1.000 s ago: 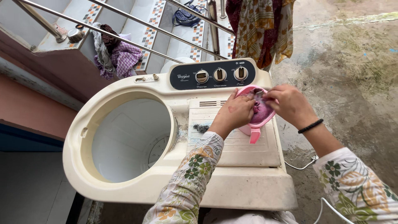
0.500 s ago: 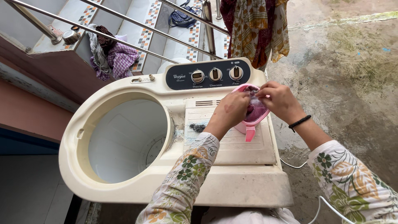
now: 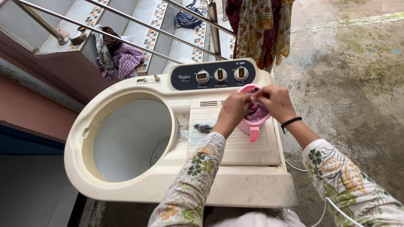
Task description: The person cleans a washing machine by scrubbing the inner drum and rim with a metal scrubber, wiping down the machine with a cloth, and washing the cloth in a mug of water.
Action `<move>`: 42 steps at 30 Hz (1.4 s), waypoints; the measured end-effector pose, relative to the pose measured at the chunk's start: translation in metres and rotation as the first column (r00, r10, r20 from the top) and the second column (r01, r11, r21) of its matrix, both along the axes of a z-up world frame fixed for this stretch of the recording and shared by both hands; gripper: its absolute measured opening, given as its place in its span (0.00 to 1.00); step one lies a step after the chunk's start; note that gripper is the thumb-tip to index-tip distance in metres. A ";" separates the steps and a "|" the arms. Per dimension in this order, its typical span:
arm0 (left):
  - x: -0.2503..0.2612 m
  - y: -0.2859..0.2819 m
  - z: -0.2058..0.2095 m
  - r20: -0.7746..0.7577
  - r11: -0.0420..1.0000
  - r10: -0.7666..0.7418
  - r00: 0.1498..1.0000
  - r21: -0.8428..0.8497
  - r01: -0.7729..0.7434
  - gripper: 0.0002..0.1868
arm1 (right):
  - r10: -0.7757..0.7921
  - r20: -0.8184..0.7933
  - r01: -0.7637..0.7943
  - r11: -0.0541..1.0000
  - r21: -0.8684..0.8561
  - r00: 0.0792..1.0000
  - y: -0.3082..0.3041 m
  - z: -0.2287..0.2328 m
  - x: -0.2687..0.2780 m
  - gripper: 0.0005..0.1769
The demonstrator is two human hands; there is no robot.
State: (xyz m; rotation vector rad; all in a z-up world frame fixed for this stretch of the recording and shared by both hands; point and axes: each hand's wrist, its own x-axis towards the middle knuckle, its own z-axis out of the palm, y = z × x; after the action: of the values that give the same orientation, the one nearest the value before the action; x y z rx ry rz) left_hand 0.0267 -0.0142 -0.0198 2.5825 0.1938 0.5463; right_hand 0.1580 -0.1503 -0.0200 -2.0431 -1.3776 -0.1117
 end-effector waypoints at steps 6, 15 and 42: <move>-0.005 0.000 0.015 0.229 0.836 0.331 0.916 -0.521 -0.172 0.08 | 0.051 0.095 -0.049 0.998 -0.031 0.994 0.015 -0.006 -0.023 0.16; -0.007 0.001 -0.003 0.234 0.990 0.098 0.967 -0.125 -0.070 0.25 | 0.140 0.238 -0.006 0.873 -0.487 0.961 0.010 -0.010 -0.026 0.37; 0.006 -0.018 0.025 -0.395 1.000 -0.018 0.919 0.008 0.023 0.37 | -0.077 -0.576 0.140 0.988 0.067 0.814 -0.063 -0.008 0.009 0.17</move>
State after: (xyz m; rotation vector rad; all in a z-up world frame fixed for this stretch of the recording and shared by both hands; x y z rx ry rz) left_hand 0.0324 -0.0318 0.0050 2.6780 0.2981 0.0091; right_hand 0.1672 -0.2128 -0.0280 -1.8491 -0.8542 0.3530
